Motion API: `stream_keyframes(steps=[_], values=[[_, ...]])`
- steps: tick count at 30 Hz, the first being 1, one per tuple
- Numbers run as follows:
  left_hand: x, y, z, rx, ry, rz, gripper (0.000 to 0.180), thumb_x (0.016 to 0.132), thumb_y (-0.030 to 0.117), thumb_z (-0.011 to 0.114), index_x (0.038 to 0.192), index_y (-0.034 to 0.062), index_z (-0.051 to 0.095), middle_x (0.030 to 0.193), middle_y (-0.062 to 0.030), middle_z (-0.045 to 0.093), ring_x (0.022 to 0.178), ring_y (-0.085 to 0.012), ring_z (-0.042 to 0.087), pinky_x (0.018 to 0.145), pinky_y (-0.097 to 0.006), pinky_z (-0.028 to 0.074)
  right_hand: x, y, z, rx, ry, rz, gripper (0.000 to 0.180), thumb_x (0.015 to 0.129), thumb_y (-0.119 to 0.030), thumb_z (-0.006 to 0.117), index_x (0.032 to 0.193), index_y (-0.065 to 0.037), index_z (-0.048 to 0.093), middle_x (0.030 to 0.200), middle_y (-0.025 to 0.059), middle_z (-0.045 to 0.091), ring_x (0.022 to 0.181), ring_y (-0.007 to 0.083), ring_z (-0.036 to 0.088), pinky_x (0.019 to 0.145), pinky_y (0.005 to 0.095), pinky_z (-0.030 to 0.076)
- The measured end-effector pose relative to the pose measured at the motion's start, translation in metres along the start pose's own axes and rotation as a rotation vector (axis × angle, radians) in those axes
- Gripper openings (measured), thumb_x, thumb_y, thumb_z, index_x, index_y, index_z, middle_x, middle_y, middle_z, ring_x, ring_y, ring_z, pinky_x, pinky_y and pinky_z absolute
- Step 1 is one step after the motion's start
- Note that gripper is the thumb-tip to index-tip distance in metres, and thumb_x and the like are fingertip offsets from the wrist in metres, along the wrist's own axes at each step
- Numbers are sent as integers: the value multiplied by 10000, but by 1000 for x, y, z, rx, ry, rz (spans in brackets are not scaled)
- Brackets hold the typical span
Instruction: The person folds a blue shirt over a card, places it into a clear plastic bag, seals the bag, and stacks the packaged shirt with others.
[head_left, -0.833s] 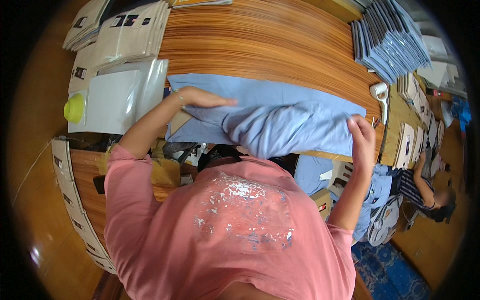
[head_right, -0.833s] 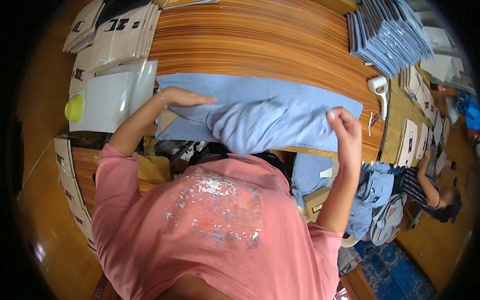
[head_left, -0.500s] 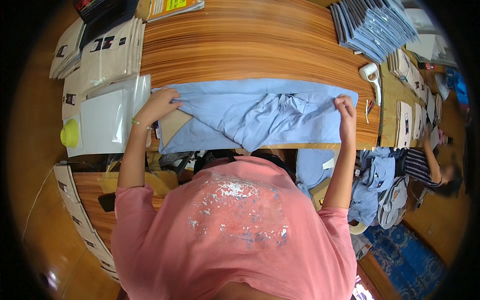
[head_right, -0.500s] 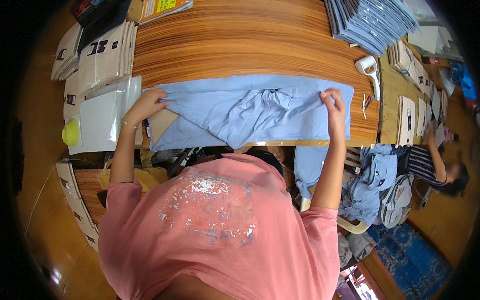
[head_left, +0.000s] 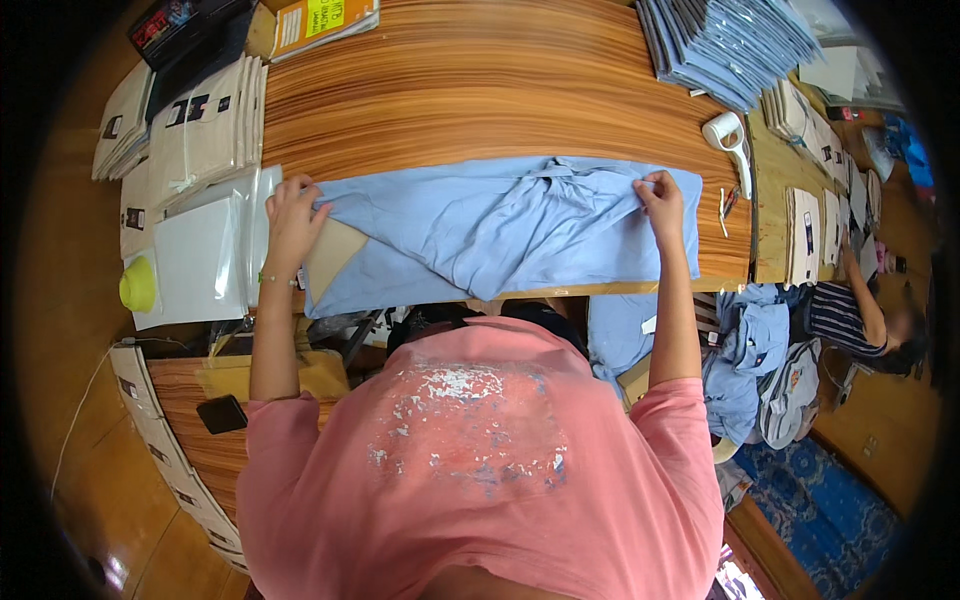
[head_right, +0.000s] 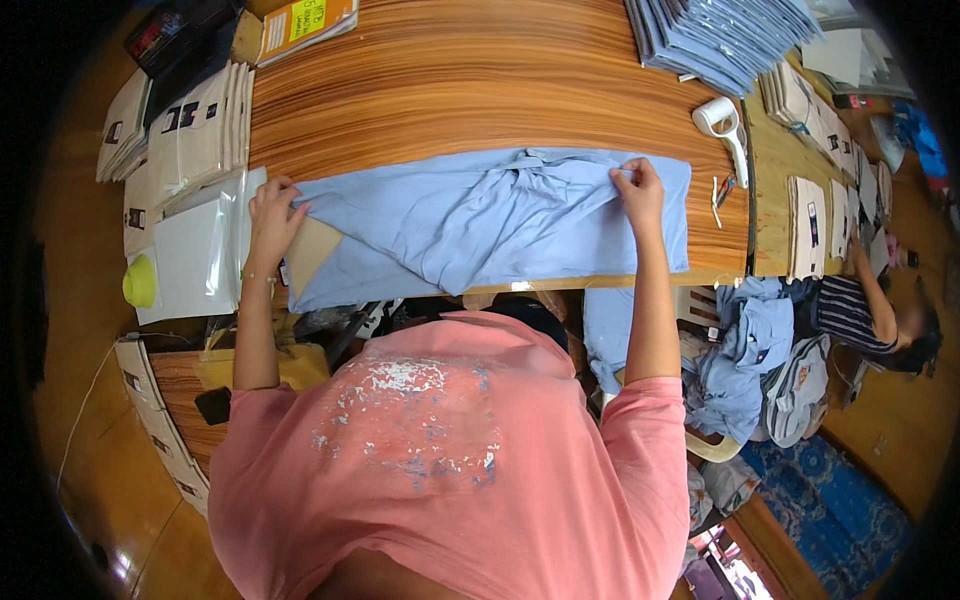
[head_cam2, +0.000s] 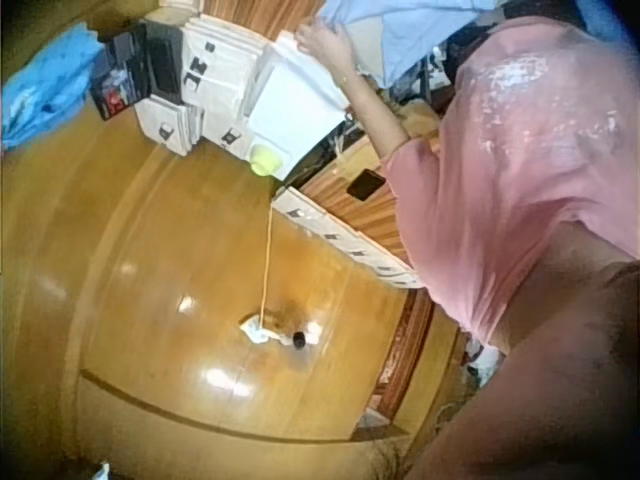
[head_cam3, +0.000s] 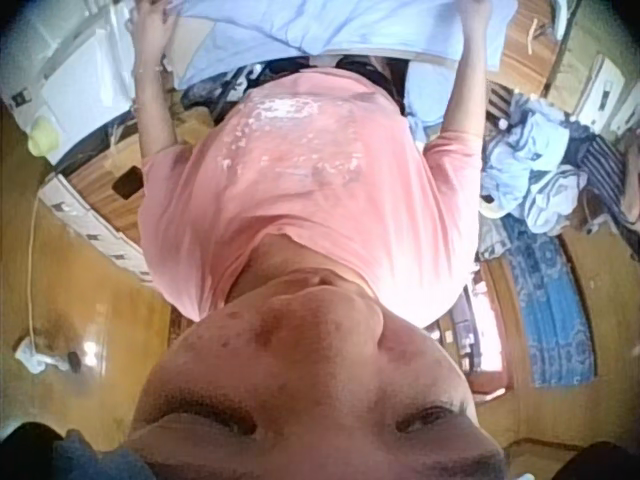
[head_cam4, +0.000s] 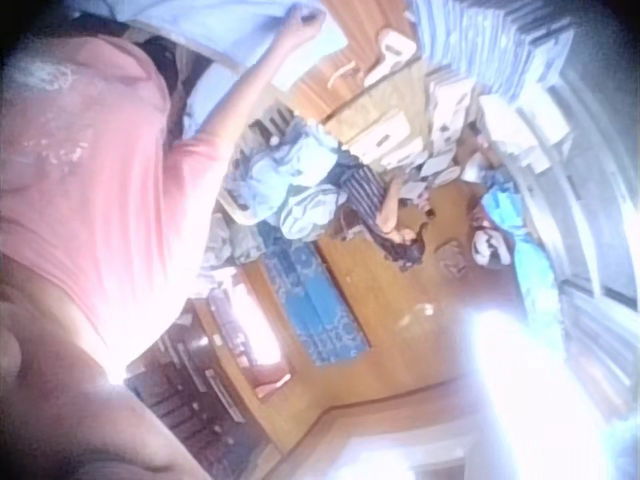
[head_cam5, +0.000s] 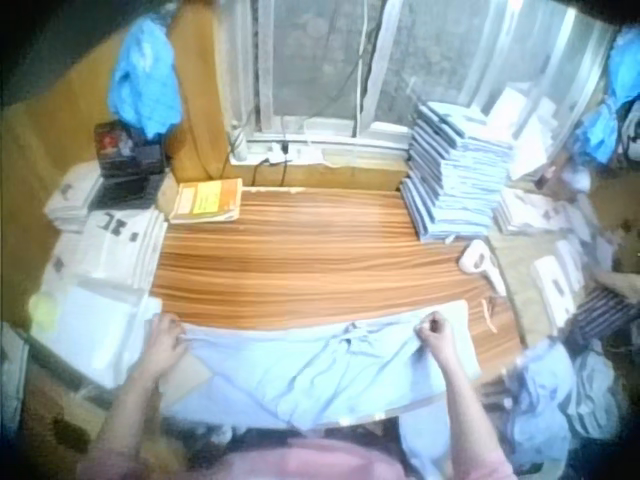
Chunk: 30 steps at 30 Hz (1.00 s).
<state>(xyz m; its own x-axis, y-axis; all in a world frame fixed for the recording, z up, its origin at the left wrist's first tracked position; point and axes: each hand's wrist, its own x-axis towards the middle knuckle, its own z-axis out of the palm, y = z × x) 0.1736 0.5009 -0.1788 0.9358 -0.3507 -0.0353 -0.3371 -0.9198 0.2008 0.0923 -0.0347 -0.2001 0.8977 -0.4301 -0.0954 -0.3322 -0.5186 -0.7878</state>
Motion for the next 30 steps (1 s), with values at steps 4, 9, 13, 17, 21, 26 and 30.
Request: stream_keyframes(steps=[4,9,13,17,21,26,30], values=[[2,68,-13,-47,296,45,431,764,227,665,1148,78,537,1329,-175,379,1225,-361,336,1016,-453,267,-3,23,-23,-41,108,-36,287,782,-221,698,994,-56,596,721,48,558,610,127,504,549,273,421],[22,236,13,-578,150,427,551,776,256,653,1256,69,457,1346,-178,364,1258,-347,313,1046,-476,236,-14,88,-97,-663,318,-91,358,751,-235,712,1040,-54,607,995,154,594,898,299,568,763,405,459],[23,335,77,-366,127,471,577,836,373,586,1311,88,426,1410,-176,300,1326,-348,232,1048,-552,194,-21,96,-95,-659,254,120,506,656,-275,775,1060,-29,592,1048,197,588,996,355,550,802,439,448],[25,340,117,-256,34,423,573,861,416,540,1323,100,418,1435,-157,271,1351,-336,187,1041,-588,171,-13,88,-99,-460,17,269,507,655,-260,766,1077,-36,597,840,156,650,804,318,619,696,405,481],[25,341,88,-314,76,470,471,876,383,525,1240,85,496,1336,-138,406,1265,-334,329,1016,-522,273,-6,95,-110,-102,-231,235,399,738,-110,662,1114,-28,557,920,113,639,826,235,606,728,334,477],[20,346,68,-1033,-60,160,419,918,362,487,1148,15,537,1162,-143,549,1030,-289,550,898,-384,438,-8,84,-118,502,-455,178,513,787,-3,587,1273,-30,426,1072,70,569,901,145,558,786,276,462],[27,343,67,-1960,-401,-292,467,931,363,482,1170,-38,496,1126,-153,569,998,-222,570,882,-322,455,-20,1,-105,446,-792,72,575,828,-61,599,1343,-66,343,1129,97,530,893,142,589,759,270,498]])
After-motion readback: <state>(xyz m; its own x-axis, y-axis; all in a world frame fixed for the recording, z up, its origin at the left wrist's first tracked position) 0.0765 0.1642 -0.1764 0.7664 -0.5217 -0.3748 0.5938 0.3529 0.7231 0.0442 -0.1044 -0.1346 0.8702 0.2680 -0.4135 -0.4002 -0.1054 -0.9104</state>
